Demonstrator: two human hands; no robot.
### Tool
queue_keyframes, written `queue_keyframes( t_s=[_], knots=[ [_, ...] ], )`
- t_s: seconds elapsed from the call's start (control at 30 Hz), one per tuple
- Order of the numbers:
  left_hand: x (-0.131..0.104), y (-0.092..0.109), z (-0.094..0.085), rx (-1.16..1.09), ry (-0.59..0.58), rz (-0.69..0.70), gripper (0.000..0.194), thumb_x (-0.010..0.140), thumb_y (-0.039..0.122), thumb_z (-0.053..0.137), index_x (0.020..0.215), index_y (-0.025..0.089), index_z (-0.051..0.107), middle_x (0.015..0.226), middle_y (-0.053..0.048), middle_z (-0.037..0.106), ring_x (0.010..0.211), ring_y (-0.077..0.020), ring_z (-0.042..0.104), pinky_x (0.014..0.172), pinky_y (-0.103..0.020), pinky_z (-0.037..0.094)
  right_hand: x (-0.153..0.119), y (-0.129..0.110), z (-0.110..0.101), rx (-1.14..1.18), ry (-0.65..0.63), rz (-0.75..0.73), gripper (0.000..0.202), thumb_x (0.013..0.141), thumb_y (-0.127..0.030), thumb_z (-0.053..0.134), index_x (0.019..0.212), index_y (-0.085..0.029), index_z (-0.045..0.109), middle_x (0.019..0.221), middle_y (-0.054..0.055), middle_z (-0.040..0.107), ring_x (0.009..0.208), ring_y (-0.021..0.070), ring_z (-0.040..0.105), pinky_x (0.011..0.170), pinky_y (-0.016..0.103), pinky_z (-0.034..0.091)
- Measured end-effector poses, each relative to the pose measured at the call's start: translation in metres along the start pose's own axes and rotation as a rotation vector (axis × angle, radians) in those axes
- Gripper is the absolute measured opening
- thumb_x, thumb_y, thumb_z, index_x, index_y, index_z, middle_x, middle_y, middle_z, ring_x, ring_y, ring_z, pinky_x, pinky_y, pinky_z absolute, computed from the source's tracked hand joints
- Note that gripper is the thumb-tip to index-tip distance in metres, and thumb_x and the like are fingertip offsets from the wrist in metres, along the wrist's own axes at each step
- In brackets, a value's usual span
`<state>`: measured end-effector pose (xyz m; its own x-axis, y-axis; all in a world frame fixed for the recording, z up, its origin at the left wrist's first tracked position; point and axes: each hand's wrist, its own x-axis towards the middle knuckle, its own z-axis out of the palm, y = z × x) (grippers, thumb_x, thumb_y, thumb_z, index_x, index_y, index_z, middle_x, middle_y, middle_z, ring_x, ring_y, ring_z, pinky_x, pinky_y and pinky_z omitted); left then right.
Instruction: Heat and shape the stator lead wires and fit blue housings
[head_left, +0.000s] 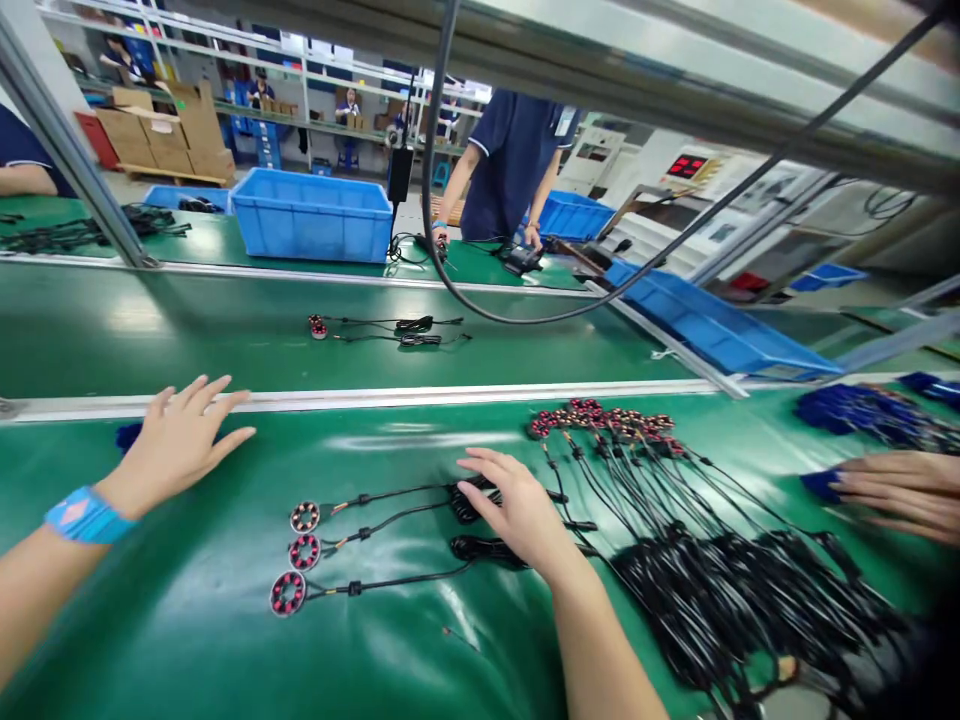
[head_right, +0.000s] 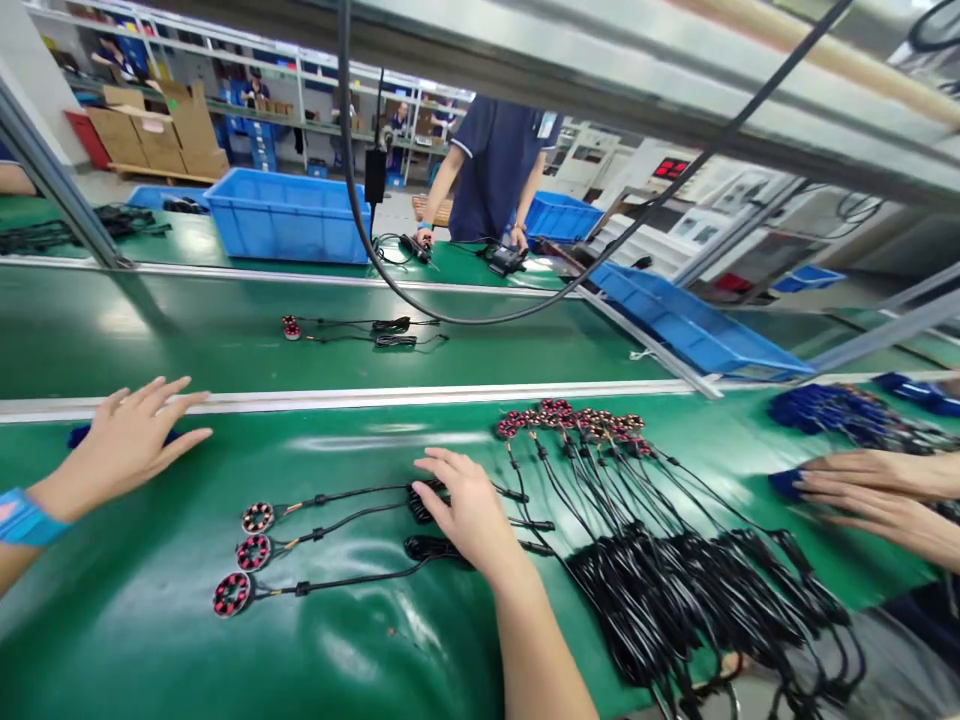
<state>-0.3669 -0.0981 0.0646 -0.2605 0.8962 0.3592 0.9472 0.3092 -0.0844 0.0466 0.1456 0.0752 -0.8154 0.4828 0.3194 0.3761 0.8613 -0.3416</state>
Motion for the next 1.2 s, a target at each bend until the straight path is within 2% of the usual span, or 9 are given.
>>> queue_keyframes(
  t_s=[0.13,0.27,0.33,0.43,0.53,0.7,0.9,1.07,1.2],
  knots=[
    [0.094,0.01,0.002,-0.089,-0.156,0.048,0.052,0.101,0.052,0.045,0.138,0.017,0.051,0.158,-0.018,0.04,0.141,-0.0378,0.043,0.112,-0.055,0.04,0.0,0.007,0.005,-0.007,0.061,-0.035,0.027,0.101,-0.035,0.055,0.12,-0.024,0.071,0.127,0.011,0.069,0.114,0.0253,0.067,0.099,0.045,0.055],
    [0.187,0.027,0.036,-0.059,-0.219,0.039,0.041,0.101,0.043,0.051,0.136,0.021,0.053,0.158,-0.012,0.041,0.135,-0.0343,0.049,0.107,-0.049,0.045,-0.005,0.023,0.013,-0.004,0.13,-0.004,0.024,0.101,-0.033,0.057,0.119,-0.023,0.07,0.118,0.009,0.072,0.109,0.0237,0.069,0.095,0.042,0.055],
    [0.216,0.032,0.053,-0.039,-0.252,0.039,0.037,0.101,0.039,0.056,0.133,0.02,0.056,0.153,-0.012,0.047,0.128,-0.032,0.054,0.104,-0.049,0.048,-0.008,0.028,0.015,0.01,0.137,0.019,0.022,0.101,-0.031,0.058,0.118,-0.023,0.07,0.114,0.008,0.073,0.106,0.0227,0.069,0.093,0.04,0.056],
    [0.241,0.033,0.073,0.004,-0.298,0.023,0.033,0.1,0.038,0.061,0.125,0.016,0.061,0.133,-0.011,0.06,0.115,-0.0266,0.061,0.098,-0.048,0.053,-0.008,0.026,0.015,0.027,0.133,0.041,0.021,0.099,-0.027,0.06,0.118,-0.024,0.07,0.114,0.006,0.072,0.105,0.0215,0.068,0.093,0.039,0.056],
    [0.255,0.032,0.083,0.047,-0.321,0.003,0.031,0.1,0.042,0.061,0.116,0.015,0.063,0.118,-0.009,0.064,0.105,-0.0233,0.064,0.093,-0.045,0.055,-0.004,0.019,0.013,0.036,0.122,0.042,0.022,0.097,-0.025,0.063,0.118,-0.025,0.069,0.114,0.007,0.072,0.105,0.0209,0.069,0.093,0.039,0.056],
    [0.265,0.031,0.09,0.071,-0.333,0.013,0.034,0.101,0.047,0.057,0.111,0.015,0.064,0.116,-0.01,0.063,0.104,-0.0239,0.062,0.092,-0.045,0.053,0.0,0.017,0.015,0.072,0.094,0.05,0.023,0.096,-0.023,0.065,0.118,-0.023,0.069,0.115,0.007,0.073,0.105,0.0205,0.069,0.094,0.04,0.055],
    [0.275,0.035,0.092,0.026,-0.405,0.086,0.032,0.101,0.045,0.057,0.112,0.016,0.063,0.113,-0.008,0.064,0.095,-0.0199,0.063,0.084,-0.038,0.055,0.0,0.018,0.019,0.099,0.08,0.081,0.023,0.096,-0.023,0.065,0.119,-0.023,0.069,0.115,0.006,0.072,0.106,0.0206,0.068,0.096,0.04,0.052],
    [0.261,0.058,0.065,0.044,-0.466,0.141,0.025,0.097,0.041,0.062,0.097,0.016,0.066,0.101,-0.008,0.067,0.083,-0.0193,0.065,0.076,-0.034,0.052,0.001,0.017,0.017,0.118,0.076,0.094,0.022,0.098,-0.025,0.064,0.119,-0.023,0.069,0.116,0.006,0.072,0.106,0.0202,0.067,0.096,0.04,0.05],
    [0.216,0.083,0.027,0.019,-0.514,0.205,0.02,0.091,0.042,0.065,0.086,0.022,0.066,0.095,-0.007,0.07,0.078,-0.0242,0.067,0.067,-0.034,0.046,0.002,0.016,0.02,0.077,0.114,0.099,0.021,0.098,-0.026,0.063,0.118,-0.022,0.069,0.116,0.008,0.072,0.107,0.0216,0.067,0.097,0.04,0.049]
  ],
)
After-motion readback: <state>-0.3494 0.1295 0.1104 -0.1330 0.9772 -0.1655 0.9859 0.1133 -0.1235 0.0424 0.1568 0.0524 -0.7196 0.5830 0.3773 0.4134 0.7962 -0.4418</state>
